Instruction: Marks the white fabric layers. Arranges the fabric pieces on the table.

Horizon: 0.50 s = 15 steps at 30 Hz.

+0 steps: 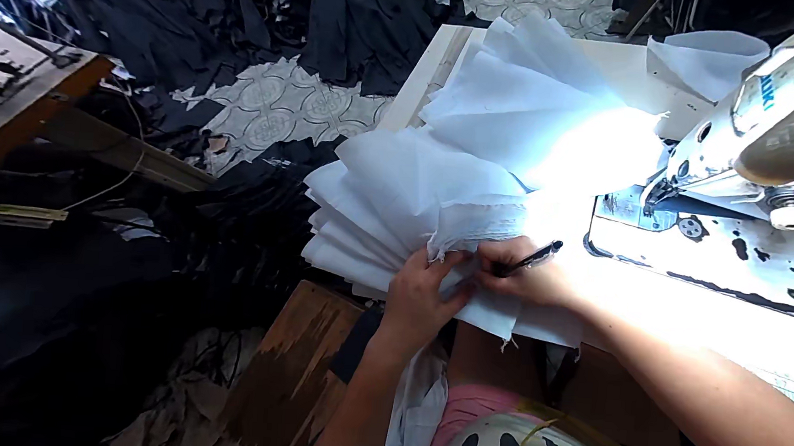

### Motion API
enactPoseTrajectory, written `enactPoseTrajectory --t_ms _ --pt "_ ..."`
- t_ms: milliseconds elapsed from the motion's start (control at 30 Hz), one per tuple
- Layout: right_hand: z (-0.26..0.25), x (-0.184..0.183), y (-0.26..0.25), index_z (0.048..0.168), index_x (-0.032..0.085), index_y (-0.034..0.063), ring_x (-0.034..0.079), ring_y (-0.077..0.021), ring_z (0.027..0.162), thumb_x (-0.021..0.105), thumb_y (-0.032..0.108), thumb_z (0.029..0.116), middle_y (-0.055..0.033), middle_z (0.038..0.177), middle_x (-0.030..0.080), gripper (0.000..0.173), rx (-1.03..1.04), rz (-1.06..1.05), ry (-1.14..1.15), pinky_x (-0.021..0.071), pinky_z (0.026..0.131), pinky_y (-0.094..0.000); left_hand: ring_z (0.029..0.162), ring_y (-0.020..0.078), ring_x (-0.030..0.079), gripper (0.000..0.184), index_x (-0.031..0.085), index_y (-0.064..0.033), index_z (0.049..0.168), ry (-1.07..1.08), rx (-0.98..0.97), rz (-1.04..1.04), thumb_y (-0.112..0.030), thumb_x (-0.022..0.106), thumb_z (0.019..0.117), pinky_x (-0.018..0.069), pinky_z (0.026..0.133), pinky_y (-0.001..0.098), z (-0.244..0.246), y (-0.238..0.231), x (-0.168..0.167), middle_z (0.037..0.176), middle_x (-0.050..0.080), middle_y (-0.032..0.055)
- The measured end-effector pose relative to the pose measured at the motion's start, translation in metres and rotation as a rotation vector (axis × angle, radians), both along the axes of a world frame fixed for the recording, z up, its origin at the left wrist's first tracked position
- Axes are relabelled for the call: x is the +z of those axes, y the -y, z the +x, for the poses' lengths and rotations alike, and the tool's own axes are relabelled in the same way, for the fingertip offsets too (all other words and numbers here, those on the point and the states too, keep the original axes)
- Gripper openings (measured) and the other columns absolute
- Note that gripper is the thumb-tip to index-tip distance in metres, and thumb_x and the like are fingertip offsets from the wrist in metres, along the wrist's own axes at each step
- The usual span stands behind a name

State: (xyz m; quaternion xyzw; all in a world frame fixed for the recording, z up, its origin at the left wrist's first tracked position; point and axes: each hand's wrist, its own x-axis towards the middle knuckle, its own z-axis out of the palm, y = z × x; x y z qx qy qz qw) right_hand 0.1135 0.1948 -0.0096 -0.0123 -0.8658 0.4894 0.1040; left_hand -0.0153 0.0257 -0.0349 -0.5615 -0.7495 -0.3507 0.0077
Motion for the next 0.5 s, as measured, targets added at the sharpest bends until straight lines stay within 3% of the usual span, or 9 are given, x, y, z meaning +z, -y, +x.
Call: enactPoseTrajectory --t_ms 367,500 --pt "0.0 0.003 -0.003 0.079 0.06 0.0015 0.041 0.0041 0.061 0.061 0.01 0.0941 0.0052 0.065 0.047 0.018 0.012 0.003 0.025 0.031 0.057 -0.0151 0.098 0.0387 0.071 0.037 0.078 -0.0112 0.11 0.016 -0.019 0.01 -0.035 0.075 0.0826 0.0577 0.079 0.0522 -0.002 0.001 -0.003 0.109 0.073 0.0216" --pt "0.0 0.007 -0.009 0.071 0.053 0.0109 0.044 0.0089 0.059 0.064 0.007 0.0911 0.0126 0.064 0.047 0.023 -0.112 -0.283 0.059 0.0359 0.057 -0.0107 0.112 0.0488 0.063 0.057 0.077 -0.0122 0.112 0.05 -0.264 -0.08 -0.056 0.077 0.0751 0.0516 0.093 0.0599 -0.013 0.013 0.003 0.119 0.066 0.0315"
